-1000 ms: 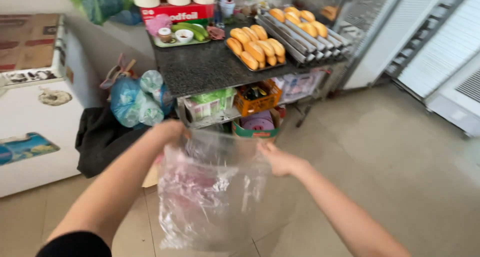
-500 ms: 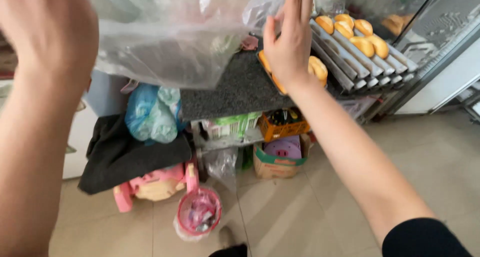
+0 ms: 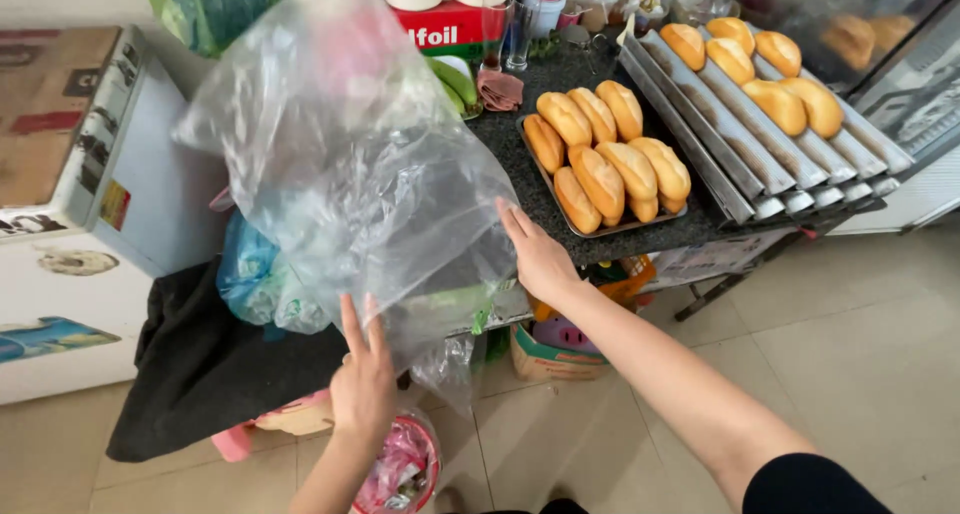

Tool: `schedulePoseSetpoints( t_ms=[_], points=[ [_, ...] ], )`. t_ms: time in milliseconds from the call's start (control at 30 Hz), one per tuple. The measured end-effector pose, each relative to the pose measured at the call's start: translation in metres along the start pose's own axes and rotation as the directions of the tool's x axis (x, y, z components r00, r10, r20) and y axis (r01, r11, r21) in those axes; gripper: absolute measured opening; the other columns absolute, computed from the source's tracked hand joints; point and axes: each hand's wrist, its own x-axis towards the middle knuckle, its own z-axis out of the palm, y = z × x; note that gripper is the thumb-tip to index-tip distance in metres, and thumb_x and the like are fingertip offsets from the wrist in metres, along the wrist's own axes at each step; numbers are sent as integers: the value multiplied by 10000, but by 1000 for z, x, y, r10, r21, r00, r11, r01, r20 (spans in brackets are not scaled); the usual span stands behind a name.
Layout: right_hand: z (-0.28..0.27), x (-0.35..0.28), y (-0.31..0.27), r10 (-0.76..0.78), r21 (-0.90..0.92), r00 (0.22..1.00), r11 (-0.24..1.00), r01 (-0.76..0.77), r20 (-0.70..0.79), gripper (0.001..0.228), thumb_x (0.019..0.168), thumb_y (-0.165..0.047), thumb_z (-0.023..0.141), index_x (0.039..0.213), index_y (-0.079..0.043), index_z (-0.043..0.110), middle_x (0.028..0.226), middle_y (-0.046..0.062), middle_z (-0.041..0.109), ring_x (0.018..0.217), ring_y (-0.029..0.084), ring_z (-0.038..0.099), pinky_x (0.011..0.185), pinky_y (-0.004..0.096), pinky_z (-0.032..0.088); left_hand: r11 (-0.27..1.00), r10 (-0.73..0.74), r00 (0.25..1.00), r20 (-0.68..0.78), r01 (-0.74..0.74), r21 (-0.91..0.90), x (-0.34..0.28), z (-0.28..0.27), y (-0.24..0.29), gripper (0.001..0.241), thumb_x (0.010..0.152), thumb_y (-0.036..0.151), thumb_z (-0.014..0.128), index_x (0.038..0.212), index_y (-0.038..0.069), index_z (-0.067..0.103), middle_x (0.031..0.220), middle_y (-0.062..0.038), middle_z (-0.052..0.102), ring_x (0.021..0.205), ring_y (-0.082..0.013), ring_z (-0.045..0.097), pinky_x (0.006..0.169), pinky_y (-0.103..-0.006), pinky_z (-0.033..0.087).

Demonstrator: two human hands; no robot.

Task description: Packing baked bread rolls into plastic bags and arranging them on a display shelf.

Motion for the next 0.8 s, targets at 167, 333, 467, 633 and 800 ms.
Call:
schedulePoseSetpoints(
  t_ms=[167,333,467,633,800],
  points=[
    [-2,28,35,53,138,988,988,-73,147,901,900,51,537,1634,-242,105,1651,136,321,1316,358,527,927,420,536,999,0,995,101,-3,35,19,41,62,841,799,11,603,1563,-43,254,1646,-380,82,645,-226,737,544,-325,585],
    [20,50,115,-80,303,997,950,74,9,796,848,36,603,1567,-188,344,1632,147,347,1342,377,508,1010,418,499,997,-74,990,117,69,45,60,49,126,829,796,63,615,1554,-16,288,1659,-327,134,665,-226,742,561,-360,591],
    [-3,46,165,-167,459,971,858,229,-173,502,867,36,640,1334,-138,700,1586,152,442,1315,339,555,1064,406,488,974,-226,960,168,220,52,94,52,180,847,842,174,630,1614,78,293,1662,-237,203,698,-254,740,574,-394,591],
    [-53,9,218,-14,614,986,780,116,-168,315,913,20,646,1180,-116,740,1464,116,556,1256,260,620,1004,354,546,956,-287,956,57,282,82,117,68,221,781,849,263,663,1589,271,413,1689,-258,226,1137,-423,586,881,-523,517],
    [-55,-18,314,146,554,933,830,65,-329,231,941,42,664,1103,-95,755,1379,96,633,1259,265,646,1053,361,521,970,-229,973,-11,229,86,154,83,255,766,817,341,706,1550,361,485,1714,-267,181,1525,-518,261,1152,-635,332]
  ],
)
